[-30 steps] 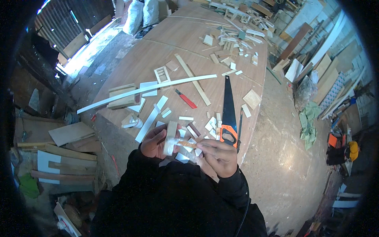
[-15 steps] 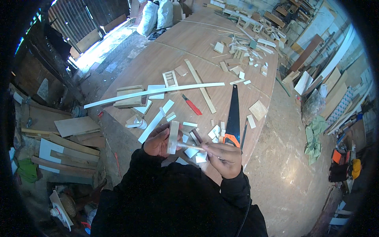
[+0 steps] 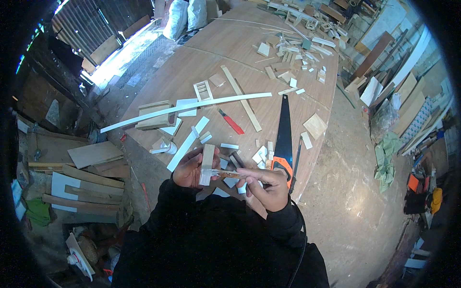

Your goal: The person sands small wooden pieces with sandpaper, applies glue to the pieces using a stick, and presses them together to assemble a block. The person then sands the assembled wooden piece with sandpaper.

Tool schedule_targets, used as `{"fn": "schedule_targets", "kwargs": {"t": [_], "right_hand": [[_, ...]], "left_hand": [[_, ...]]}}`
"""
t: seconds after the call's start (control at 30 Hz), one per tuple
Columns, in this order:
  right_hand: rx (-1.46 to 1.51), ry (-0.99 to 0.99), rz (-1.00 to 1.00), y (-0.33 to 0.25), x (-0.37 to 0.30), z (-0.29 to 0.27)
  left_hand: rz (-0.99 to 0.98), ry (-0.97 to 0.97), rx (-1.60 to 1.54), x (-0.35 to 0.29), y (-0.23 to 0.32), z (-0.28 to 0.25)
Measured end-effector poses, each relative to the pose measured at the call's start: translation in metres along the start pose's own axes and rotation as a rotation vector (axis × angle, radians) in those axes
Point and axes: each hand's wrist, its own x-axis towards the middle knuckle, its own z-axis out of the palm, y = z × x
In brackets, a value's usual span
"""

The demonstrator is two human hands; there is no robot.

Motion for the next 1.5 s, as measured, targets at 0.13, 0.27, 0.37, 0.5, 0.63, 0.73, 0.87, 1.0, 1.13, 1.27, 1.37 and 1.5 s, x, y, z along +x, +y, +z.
{"fn": "schedule_targets", "kwargs": {"t": [0.13,0.27,0.37,0.5,0.63,0.73,0.87,1.0,1.13,1.27,1.37,1.5], "right_hand": [[0.104,-0.114,0.028,0.002,-0.003,-0.005],[0.007,-0.057,0.054,-0.003,0.002,-0.002],[0.002,0.038,0.046,-0.002,0.003,-0.002],[0.042,-0.046,0.002,-0.001,0.002,-0.008],[-0.036,-0.036,0.028,-0.001,0.003,-0.009],[0.023,0.089,0.058,-0.002,0.005,-0.006],[0.014,-0.065,-0.04,0.002,0.004,-0.014],[-0.044,-0.053,0.056,0.0,0.003,-0.012],[0.155,0.111,0.141,0.006,0.003,-0.009],[0.199,-0.094,0.153,0.008,-0.003,-0.018],[0.166,0.007,0.163,0.01,0.002,-0.01],[0.2,0.098,0.153,0.011,0.004,-0.012]], "left_hand": [[0.002,-0.022,-0.048,0.0,-0.004,-0.005],[0.003,-0.004,-0.011,0.0,-0.005,-0.005],[-0.02,0.071,0.052,-0.001,-0.002,0.002],[-0.03,0.035,0.035,0.004,-0.005,-0.001],[-0.061,0.079,0.047,0.004,-0.003,0.002],[-0.067,-0.032,0.049,0.004,-0.005,-0.003],[0.015,-0.009,0.054,0.007,-0.013,-0.003],[-0.017,0.053,0.136,0.005,-0.014,0.0],[-0.012,0.033,0.103,0.002,-0.018,-0.005],[0.057,0.018,-0.032,0.003,-0.023,-0.011],[0.023,-0.035,-0.017,0.002,-0.021,-0.01],[0.054,-0.058,-0.067,0.0,-0.022,-0.008]]}}
